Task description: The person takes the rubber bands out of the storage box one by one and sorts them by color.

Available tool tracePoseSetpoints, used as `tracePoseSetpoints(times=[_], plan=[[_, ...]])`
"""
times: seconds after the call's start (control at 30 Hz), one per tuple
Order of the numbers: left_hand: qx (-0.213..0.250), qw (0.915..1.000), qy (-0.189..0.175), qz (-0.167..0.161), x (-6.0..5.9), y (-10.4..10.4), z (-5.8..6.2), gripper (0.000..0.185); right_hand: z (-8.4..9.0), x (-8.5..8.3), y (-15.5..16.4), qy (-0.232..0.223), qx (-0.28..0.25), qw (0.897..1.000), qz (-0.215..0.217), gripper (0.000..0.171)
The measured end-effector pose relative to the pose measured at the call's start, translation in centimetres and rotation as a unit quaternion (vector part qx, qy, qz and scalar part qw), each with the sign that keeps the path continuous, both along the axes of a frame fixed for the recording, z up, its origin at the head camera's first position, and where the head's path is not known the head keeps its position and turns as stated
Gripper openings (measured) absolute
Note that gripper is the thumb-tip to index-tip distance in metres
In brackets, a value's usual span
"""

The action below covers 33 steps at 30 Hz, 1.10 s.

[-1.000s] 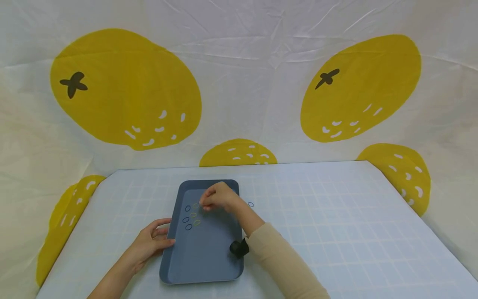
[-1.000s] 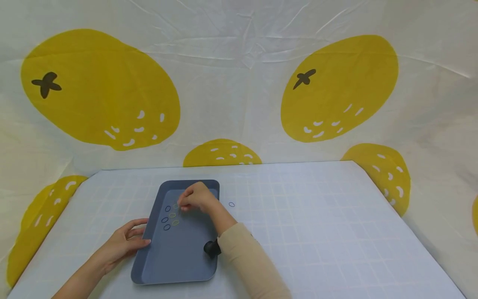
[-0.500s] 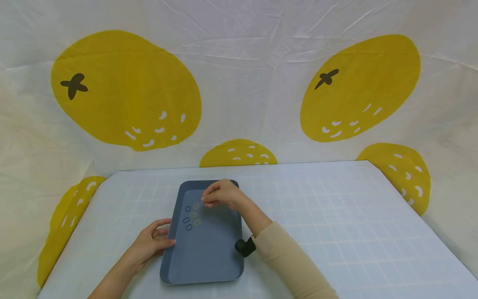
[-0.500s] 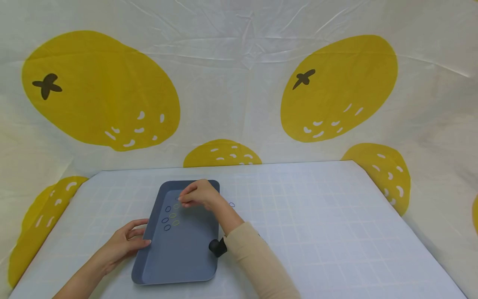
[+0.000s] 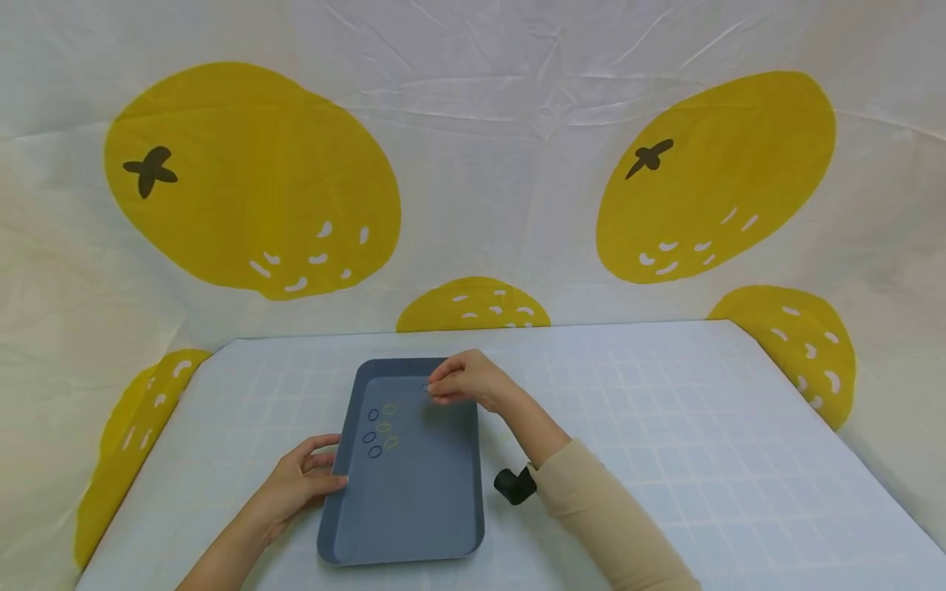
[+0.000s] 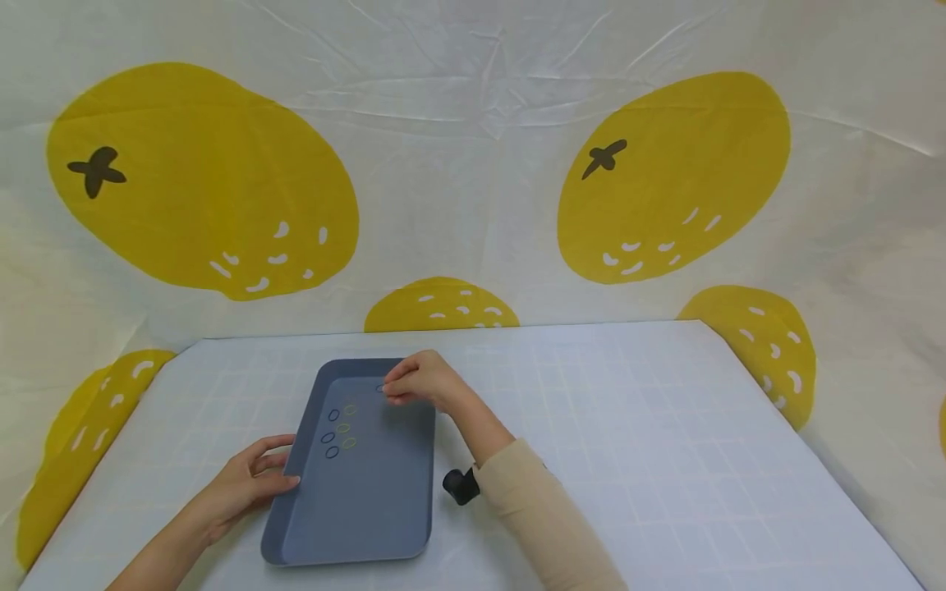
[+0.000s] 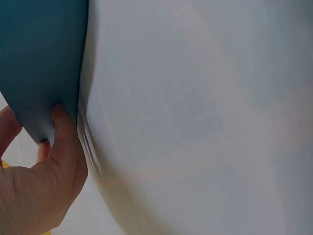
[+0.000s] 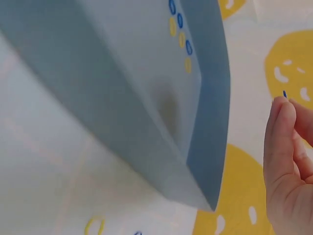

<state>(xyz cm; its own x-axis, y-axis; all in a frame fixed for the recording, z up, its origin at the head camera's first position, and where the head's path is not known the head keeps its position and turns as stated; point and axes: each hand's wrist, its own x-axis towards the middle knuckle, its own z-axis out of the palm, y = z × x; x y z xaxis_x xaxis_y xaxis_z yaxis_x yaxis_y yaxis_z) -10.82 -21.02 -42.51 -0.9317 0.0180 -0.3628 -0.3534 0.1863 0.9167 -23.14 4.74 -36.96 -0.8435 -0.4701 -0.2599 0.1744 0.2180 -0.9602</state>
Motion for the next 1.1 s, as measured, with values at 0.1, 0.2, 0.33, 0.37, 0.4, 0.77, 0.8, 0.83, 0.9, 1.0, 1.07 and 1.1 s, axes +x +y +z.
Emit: tracePoseSetpoints(times=[0.1,0.2,0.33,0.37,0.4,0.77,0.8,0.83,0.9,1.0,1.07,1.1], plan=[[0.001,1.0000,0.002,0.001,0.0,0.0,0.0,0.073,-0.1,-0.1,0.6,-0.002,0.004,1.000,-0.006,0.015],[0.001,1.0000,0.001,0.003,0.1,0.0,0.0,0.073,-0.2,-0.3,1.1,-0.001,0.007,1.000,-0.009,0.016],[0.002,1.0000,-0.002,0.004,0.1,0.0,0.0,0.073,0.1,-0.2,1.9,-0.001,0.007,1.000,-0.006,0.018],[0.002,1.0000,-0.001,0.003,0.1,0.0,0.0,0.073,0.2,-0.2,2.1,0.000,0.007,1.000,-0.005,0.018],[0.002,1.0000,-0.001,0.003,0.1,0.0,0.0,0.073,0.2,-0.2,2.2,0.000,0.006,1.000,-0.004,0.018],[0.002,1.0000,-0.002,0.004,0.0,0.0,-0.2,0.073,-0.1,-0.5,3.6,0.008,0.000,1.000,-0.011,0.020],[0.003,1.0000,-0.002,0.004,0.0,0.0,-0.2,0.073,-0.1,-0.5,3.7,0.007,-0.001,1.000,-0.013,0.020],[0.003,1.0000,-0.002,0.005,0.0,0.0,-0.2,0.072,-0.1,-0.5,3.9,0.007,-0.002,1.000,-0.014,0.021],[0.003,1.0000,-0.003,0.006,0.0,0.0,-0.2,0.072,-0.2,-0.6,4.1,0.007,-0.004,1.000,-0.015,0.022],[0.002,1.0000,-0.003,0.007,0.0,0.1,-0.1,0.072,-0.2,-0.6,4.6,0.003,-0.008,1.000,-0.020,0.023],[0.001,1.0000,-0.002,0.006,0.1,0.1,-0.1,0.072,-0.3,-0.6,4.9,0.004,-0.008,1.000,-0.022,0.022],[0.000,1.0000,-0.002,0.006,0.1,0.1,-0.1,0.072,-0.3,-0.6,5.1,0.002,-0.010,1.000,-0.025,0.022]])
